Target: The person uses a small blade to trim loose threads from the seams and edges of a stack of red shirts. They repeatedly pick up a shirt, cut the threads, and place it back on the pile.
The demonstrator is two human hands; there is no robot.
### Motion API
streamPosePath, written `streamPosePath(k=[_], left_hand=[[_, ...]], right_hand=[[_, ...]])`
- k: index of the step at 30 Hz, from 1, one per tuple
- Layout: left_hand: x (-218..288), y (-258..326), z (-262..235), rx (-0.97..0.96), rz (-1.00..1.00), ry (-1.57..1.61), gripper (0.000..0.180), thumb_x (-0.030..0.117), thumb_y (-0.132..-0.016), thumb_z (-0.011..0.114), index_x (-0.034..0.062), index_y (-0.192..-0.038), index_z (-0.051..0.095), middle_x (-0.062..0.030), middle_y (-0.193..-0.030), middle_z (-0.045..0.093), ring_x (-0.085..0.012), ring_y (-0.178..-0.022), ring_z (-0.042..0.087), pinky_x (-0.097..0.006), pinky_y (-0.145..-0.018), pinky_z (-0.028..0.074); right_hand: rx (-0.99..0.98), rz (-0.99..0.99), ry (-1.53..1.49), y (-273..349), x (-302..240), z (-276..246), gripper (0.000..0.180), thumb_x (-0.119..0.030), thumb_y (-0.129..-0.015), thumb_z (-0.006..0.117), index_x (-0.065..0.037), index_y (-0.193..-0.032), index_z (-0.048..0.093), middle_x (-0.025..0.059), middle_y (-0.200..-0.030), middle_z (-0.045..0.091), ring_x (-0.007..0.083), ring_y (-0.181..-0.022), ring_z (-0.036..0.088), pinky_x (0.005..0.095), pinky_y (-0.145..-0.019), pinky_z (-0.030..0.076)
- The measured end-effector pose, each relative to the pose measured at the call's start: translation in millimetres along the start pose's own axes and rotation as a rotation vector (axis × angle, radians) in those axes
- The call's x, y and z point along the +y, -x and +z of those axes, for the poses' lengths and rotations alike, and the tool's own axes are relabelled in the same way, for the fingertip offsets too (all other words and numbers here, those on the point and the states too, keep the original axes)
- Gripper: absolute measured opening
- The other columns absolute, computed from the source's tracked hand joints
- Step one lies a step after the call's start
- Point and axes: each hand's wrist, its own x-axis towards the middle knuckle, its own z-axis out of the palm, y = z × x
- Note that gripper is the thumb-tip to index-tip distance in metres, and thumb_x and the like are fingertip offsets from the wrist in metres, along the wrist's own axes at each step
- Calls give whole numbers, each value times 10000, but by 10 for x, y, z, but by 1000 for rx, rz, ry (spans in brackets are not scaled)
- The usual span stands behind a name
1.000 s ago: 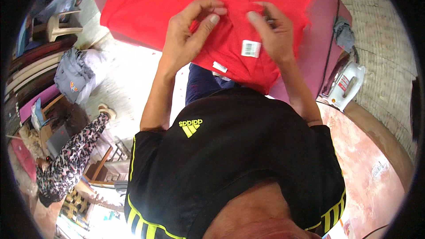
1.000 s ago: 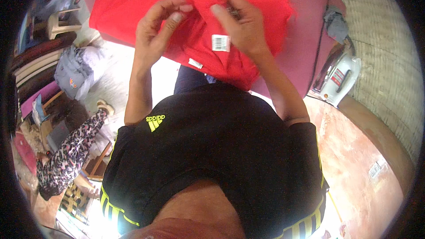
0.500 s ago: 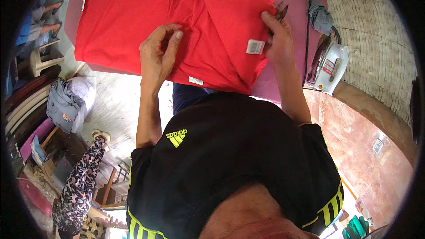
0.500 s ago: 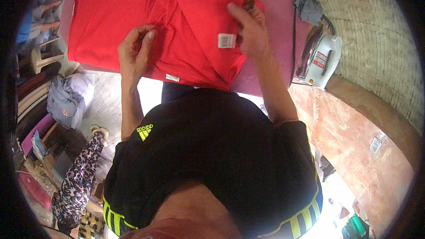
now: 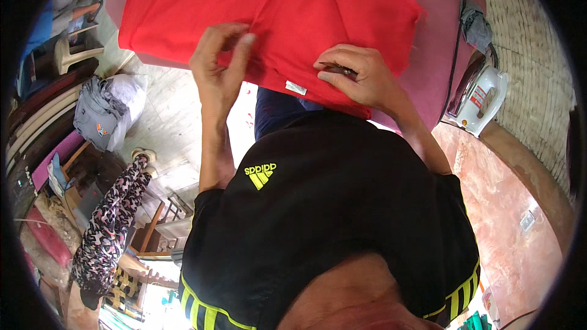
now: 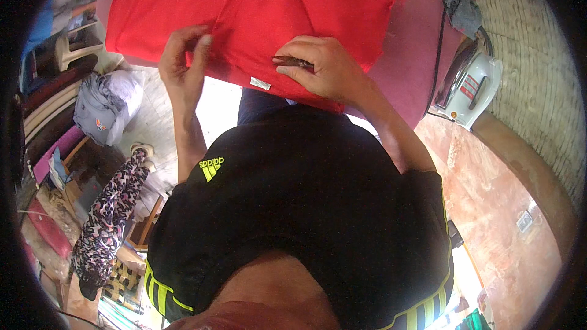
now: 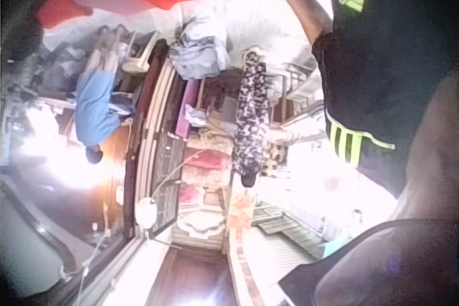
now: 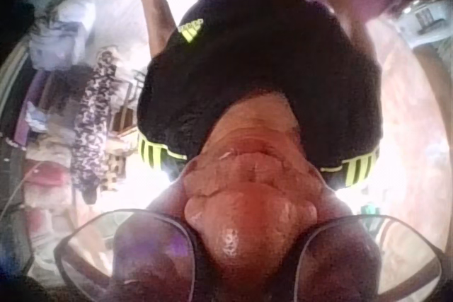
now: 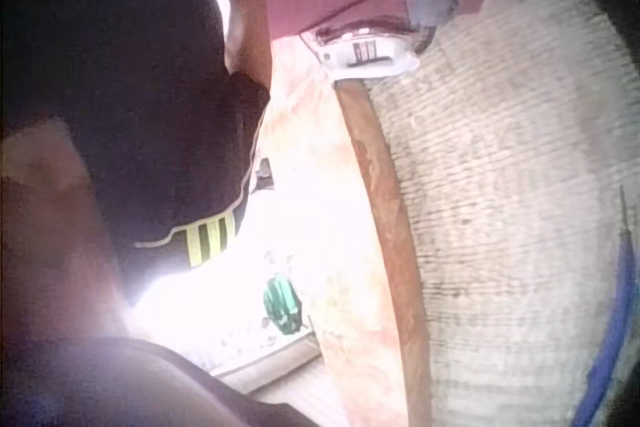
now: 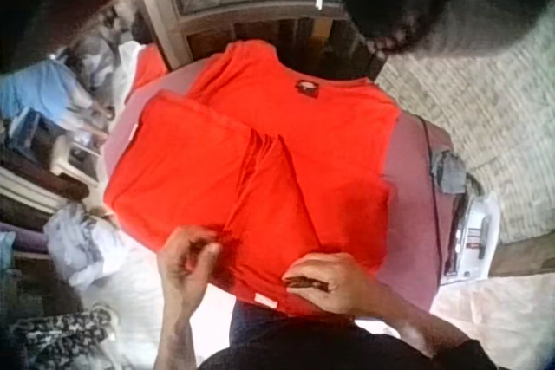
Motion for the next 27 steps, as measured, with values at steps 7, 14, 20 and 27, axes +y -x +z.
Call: streamPosePath(k=[7, 14, 20, 27], left_hand=[[110, 10, 139, -16, -58, -212, 326, 110, -776, 850, 2, -1053, 717, -64, -865, 689, -135, -752, 636, -276, -685, 518], [13, -5, 155, 36, -101, -113, 204, 49, -802, 807, -10, -975, 715, -69, -813, 660, -132, -707, 640, -268, -649, 534], [-106, -4, 144, 1, -123, 7, 104, 27, -839, 760, -13, -911, 697, -83, -818, 662, -131, -701, 657, -267, -634, 522], [388, -347, 93, -163, 309, -622, 213, 46, -758, 773, 35, -951, 686, -143, -910, 637, -346, -845, 626, -436, -741, 495]], right_hand=[[143, 132, 5, -131, 47, -50, 117, -46, -894, 713, 1, -1001, 711, 13, -856, 701, 52, -721, 602, 223, -625, 465], [208, 223, -294, -177, 285, -83, 123, -85, -935, 689, -3, -1026, 707, -4, -889, 691, 51, -818, 635, 218, -763, 515], [212, 207, -165, -137, 244, -18, 141, -90, -920, 699, -19, -1042, 695, 43, -917, 707, 91, -817, 660, 242, -770, 526], [63, -63, 75, 14, 89, 41, 184, -29, -879, 722, -10, -1060, 695, 89, -935, 712, 135, -843, 702, 293, -703, 557]])
